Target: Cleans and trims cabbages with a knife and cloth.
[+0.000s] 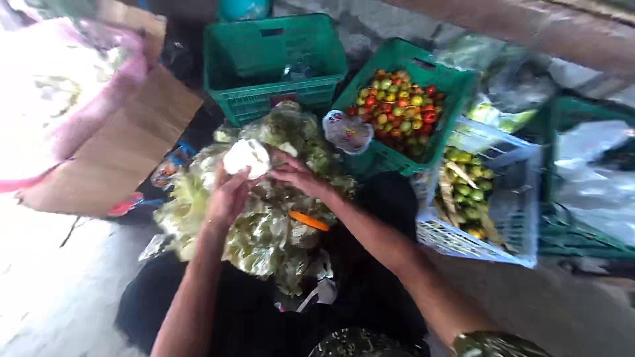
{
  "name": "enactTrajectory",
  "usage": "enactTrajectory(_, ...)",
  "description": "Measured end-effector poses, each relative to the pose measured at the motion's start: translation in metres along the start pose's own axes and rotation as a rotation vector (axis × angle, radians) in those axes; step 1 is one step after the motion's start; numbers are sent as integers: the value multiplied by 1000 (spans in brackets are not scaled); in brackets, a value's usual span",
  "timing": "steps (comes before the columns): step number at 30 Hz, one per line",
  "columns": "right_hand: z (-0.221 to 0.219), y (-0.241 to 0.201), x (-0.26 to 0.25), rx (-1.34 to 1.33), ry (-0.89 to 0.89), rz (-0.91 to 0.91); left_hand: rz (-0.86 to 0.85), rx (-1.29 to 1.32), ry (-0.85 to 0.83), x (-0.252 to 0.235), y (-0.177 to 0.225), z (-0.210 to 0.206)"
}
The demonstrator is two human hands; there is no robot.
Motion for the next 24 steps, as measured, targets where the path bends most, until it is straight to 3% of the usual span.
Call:
enactTrajectory(8,-5,0,-10,-59,7,43,3,-67,40,-27,-11,17)
enactTrajectory(13,-3,29,-21,-149,94,3,28,-133,68,-32,-20,20)
enactTrajectory(20,4,2,-14,-163,111,74,-69,-277,-27,-30,-28,17)
enactTrajectory(24,3,8,-17,-134,75,122,-7,-276,51,-26,-25,13)
Point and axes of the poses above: each hand's wrist, its own x-axis away from the middle knuckle, its own z-axis out of the back of the hand, y = z × x, the point moved 4 cm from there along -x, towards the middle knuckle, and after that the axes turned 10 degrees about -x, right-handed, at the moved point
